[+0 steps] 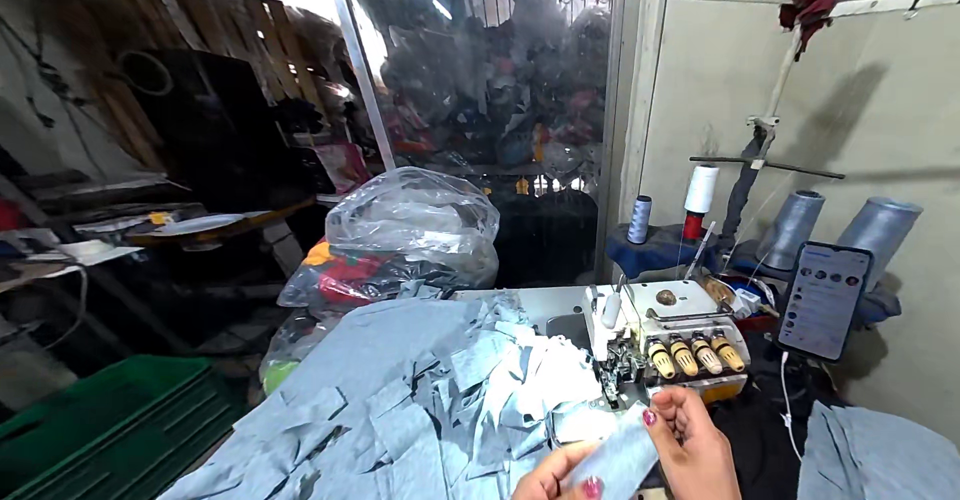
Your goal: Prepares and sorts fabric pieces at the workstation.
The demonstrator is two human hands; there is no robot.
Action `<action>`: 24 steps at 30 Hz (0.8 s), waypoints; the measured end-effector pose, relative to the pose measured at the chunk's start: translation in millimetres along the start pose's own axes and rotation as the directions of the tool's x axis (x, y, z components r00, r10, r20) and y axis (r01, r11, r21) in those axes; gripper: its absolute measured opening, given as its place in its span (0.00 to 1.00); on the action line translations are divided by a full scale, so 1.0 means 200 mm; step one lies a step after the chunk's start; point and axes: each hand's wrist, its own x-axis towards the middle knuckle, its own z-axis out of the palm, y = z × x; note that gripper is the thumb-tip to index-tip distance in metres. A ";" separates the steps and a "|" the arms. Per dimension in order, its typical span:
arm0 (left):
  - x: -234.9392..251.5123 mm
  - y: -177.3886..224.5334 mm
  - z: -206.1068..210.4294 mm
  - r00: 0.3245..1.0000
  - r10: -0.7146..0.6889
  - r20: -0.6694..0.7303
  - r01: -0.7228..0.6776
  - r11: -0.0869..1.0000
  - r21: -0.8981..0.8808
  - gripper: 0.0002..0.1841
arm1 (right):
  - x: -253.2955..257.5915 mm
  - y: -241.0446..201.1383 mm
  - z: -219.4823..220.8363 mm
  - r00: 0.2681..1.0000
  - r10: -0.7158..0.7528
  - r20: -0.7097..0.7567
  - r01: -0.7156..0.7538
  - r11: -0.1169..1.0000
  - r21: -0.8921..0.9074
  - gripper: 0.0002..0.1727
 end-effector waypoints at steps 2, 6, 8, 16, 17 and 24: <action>0.12 0.00 -0.06 0.995 0.050 -0.082 -0.022 0.948 0.317 0.18 | 0.04 0.07 0.06 0.992 0.126 0.002 -0.126 0.991 -0.041 0.14; 0.30 0.04 -0.14 0.974 0.170 -0.153 0.002 0.662 0.750 0.13 | 0.07 0.11 0.14 0.984 0.176 -0.003 -0.175 0.977 -0.121 0.12; 0.34 0.05 -0.16 0.968 0.210 -0.135 -0.011 0.577 0.817 0.12 | 0.07 0.11 0.16 0.987 0.159 -0.034 -0.162 0.978 -0.132 0.11; 0.42 -0.04 -0.27 0.944 0.253 -0.212 -0.080 0.798 0.597 0.11 | 0.07 0.15 0.24 0.993 0.007 -0.121 -0.035 0.974 -0.226 0.09; 0.43 -0.05 -0.27 0.937 0.270 -0.223 -0.098 0.814 0.573 0.11 | 0.07 0.16 0.23 0.993 0.003 -0.118 -0.029 0.975 -0.220 0.10; 0.44 -0.04 -0.26 0.932 0.174 -0.317 -0.017 0.896 0.444 0.11 | -0.16 0.03 0.13 0.990 -0.142 -0.020 0.142 0.990 -0.008 0.11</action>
